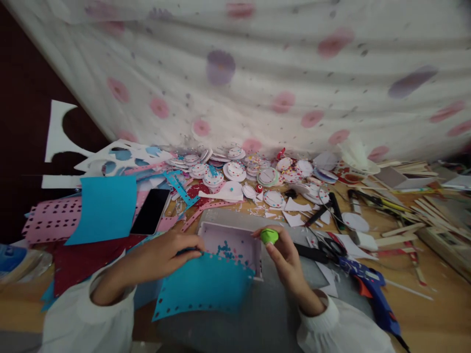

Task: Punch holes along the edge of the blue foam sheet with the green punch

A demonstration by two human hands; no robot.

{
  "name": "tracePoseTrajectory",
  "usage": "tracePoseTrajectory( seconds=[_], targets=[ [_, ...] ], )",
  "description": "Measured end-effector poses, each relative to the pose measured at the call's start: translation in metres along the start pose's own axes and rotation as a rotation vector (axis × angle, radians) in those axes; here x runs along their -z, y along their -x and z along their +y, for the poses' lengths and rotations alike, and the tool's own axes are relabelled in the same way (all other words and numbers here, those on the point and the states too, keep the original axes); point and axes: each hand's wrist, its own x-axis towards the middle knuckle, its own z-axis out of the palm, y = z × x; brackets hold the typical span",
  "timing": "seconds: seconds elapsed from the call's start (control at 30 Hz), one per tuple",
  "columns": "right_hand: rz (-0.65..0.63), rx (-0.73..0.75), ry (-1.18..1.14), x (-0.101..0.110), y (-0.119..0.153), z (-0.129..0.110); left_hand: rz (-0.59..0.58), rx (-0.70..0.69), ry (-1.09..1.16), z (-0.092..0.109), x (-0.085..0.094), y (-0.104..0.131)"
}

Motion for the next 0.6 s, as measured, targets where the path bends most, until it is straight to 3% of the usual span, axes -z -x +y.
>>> tracePoseTrajectory(
  seconds=[0.2,0.33,0.6],
  targets=[
    [0.136,0.064,-0.159,-0.001,0.011,0.017,0.147,0.046,0.097,-0.01,-0.015,-0.002],
    [0.144,0.04,-0.098,0.002,0.01,0.018,0.238,0.041,0.179,-0.015,-0.026,-0.012],
    [0.171,-0.068,-0.049,0.006,0.008,0.017,0.575,0.14,0.338,-0.019,-0.029,-0.036]
  ],
)
